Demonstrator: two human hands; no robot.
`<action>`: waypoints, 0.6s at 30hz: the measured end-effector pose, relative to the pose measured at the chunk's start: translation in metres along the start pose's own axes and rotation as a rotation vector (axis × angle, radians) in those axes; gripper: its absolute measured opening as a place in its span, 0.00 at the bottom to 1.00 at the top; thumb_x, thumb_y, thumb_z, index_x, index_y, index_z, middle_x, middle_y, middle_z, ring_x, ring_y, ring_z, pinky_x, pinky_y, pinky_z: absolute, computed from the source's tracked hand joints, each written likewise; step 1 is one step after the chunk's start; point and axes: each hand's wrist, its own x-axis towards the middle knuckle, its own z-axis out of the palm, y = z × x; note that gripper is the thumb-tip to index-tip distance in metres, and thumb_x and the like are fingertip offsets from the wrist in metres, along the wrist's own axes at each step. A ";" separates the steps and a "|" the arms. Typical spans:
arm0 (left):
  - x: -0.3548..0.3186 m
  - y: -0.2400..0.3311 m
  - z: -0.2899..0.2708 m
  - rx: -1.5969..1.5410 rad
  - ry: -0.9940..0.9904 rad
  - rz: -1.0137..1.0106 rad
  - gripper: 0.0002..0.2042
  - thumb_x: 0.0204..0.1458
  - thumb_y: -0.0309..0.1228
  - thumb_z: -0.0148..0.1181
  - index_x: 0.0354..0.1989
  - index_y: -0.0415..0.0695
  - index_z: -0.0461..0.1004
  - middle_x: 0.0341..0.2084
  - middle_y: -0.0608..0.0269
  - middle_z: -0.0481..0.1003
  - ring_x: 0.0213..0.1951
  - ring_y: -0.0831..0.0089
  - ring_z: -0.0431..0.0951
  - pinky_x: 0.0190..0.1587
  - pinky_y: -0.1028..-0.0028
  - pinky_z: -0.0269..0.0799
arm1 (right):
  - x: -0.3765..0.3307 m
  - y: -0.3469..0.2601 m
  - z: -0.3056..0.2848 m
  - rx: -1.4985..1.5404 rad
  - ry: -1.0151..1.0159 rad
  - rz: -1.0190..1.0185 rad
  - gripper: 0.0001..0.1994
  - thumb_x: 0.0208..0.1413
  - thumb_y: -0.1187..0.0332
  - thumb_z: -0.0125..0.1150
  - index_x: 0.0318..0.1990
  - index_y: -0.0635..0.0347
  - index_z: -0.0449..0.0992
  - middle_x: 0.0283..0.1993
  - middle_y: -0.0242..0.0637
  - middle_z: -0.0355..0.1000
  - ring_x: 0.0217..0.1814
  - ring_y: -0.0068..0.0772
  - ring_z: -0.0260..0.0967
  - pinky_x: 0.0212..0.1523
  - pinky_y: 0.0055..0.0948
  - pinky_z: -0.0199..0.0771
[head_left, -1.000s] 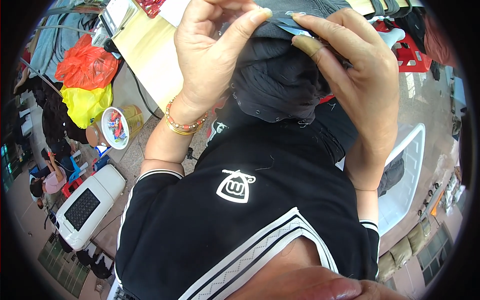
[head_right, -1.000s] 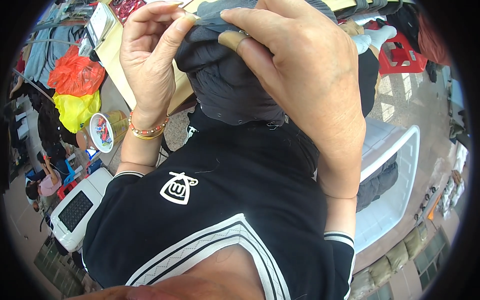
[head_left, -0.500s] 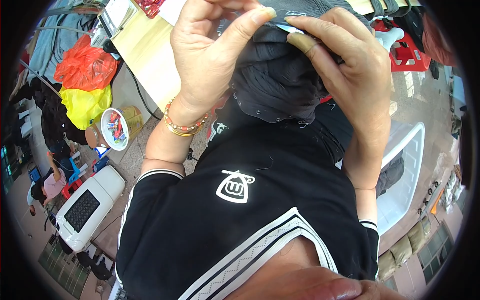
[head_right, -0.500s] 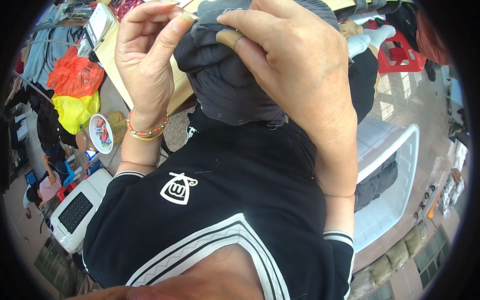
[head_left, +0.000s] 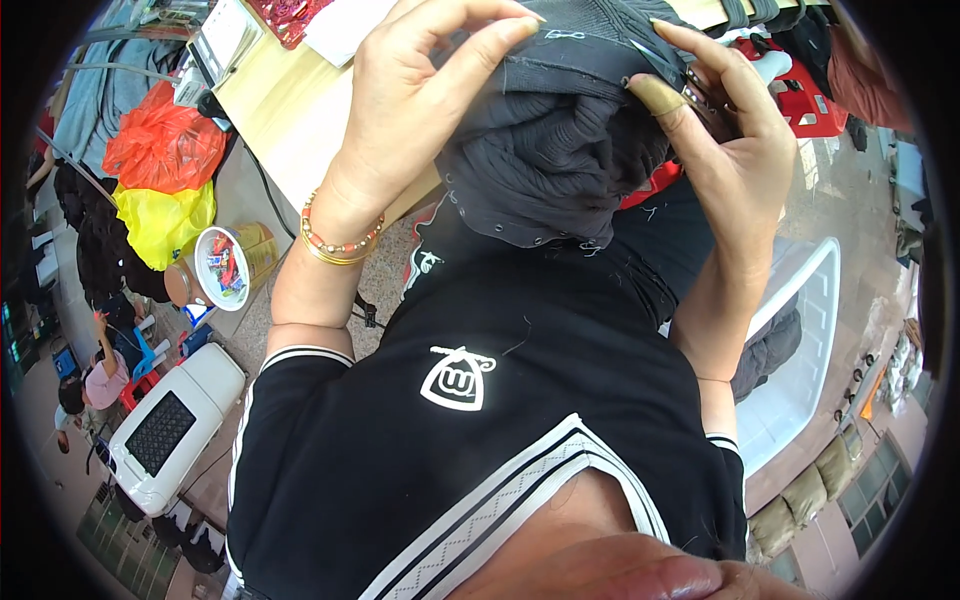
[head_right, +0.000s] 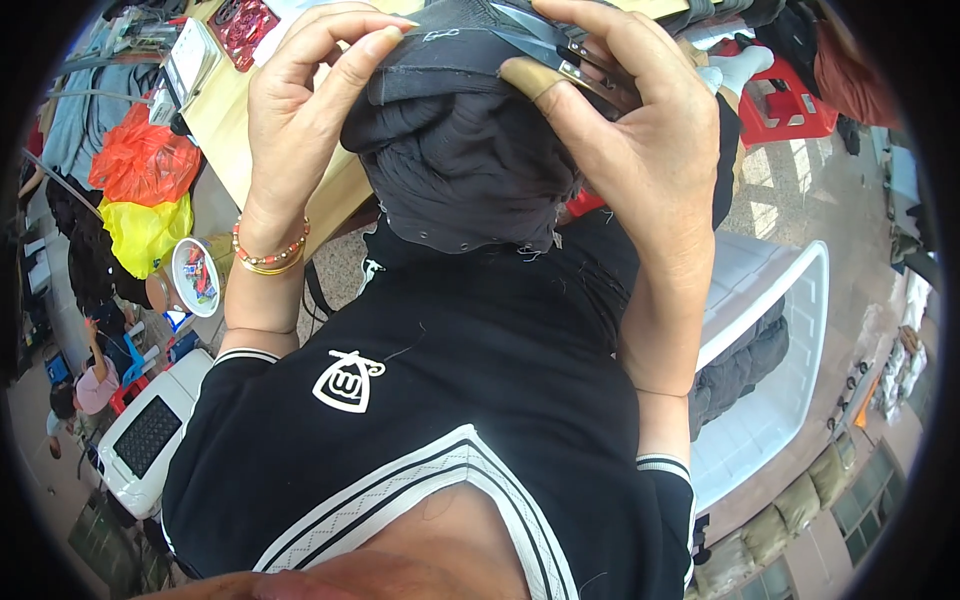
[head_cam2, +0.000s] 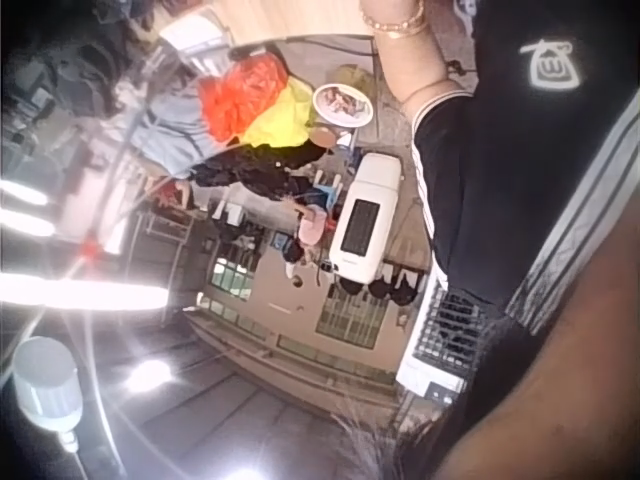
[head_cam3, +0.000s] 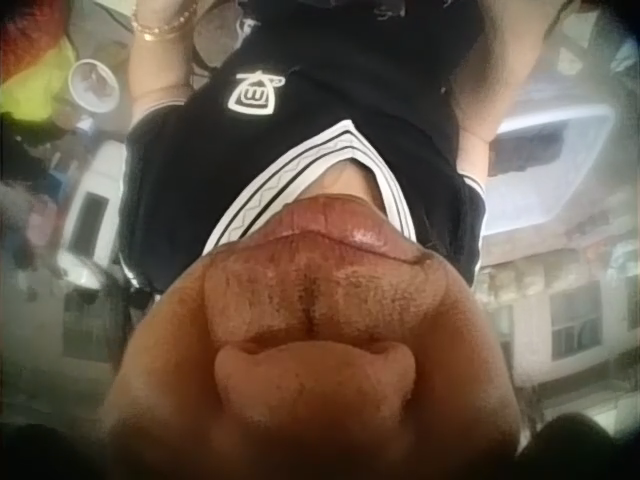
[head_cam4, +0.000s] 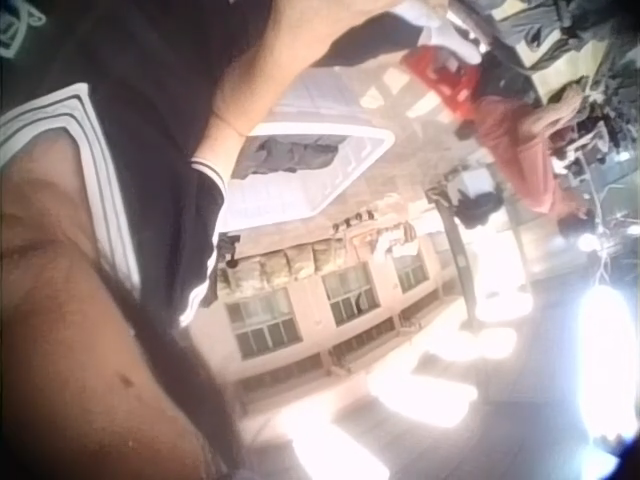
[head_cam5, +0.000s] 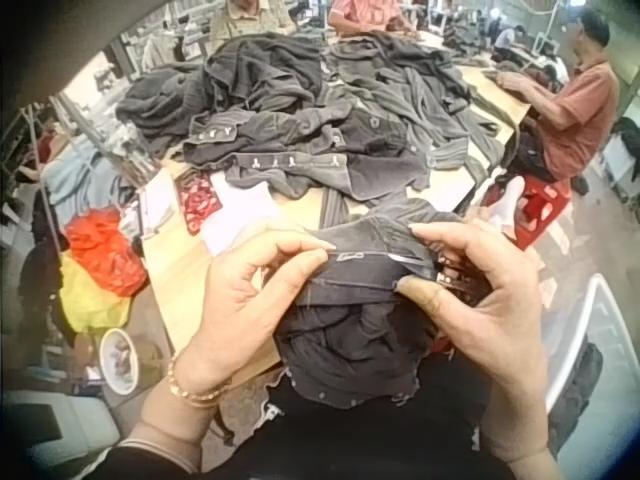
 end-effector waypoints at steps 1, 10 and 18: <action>0.001 -0.003 0.000 0.082 0.006 0.045 0.04 0.58 0.22 0.60 0.39 0.37 0.79 0.34 0.65 0.78 0.36 0.76 0.76 0.42 0.76 0.70 | -0.001 0.003 0.002 0.025 0.021 -0.026 0.21 0.48 0.73 0.75 0.52 0.58 0.80 0.36 0.21 0.66 0.34 0.12 0.59 0.33 0.12 0.57; 0.040 -0.021 0.021 0.263 0.222 1.257 0.08 0.45 0.24 0.69 0.35 0.41 0.80 0.31 0.61 0.76 0.33 0.63 0.75 0.36 0.67 0.69 | -0.003 0.014 0.002 0.050 0.012 -0.058 0.21 0.48 0.75 0.73 0.53 0.59 0.80 0.36 0.24 0.68 0.35 0.13 0.61 0.36 0.13 0.60; 0.008 0.017 0.004 1.036 -0.049 0.976 0.10 0.42 0.22 0.67 0.35 0.40 0.78 0.31 0.62 0.75 0.32 0.65 0.74 0.35 0.68 0.67 | 0.000 -0.013 -0.001 0.122 0.024 0.125 0.19 0.44 0.78 0.73 0.47 0.66 0.79 0.33 0.31 0.69 0.31 0.19 0.63 0.32 0.18 0.63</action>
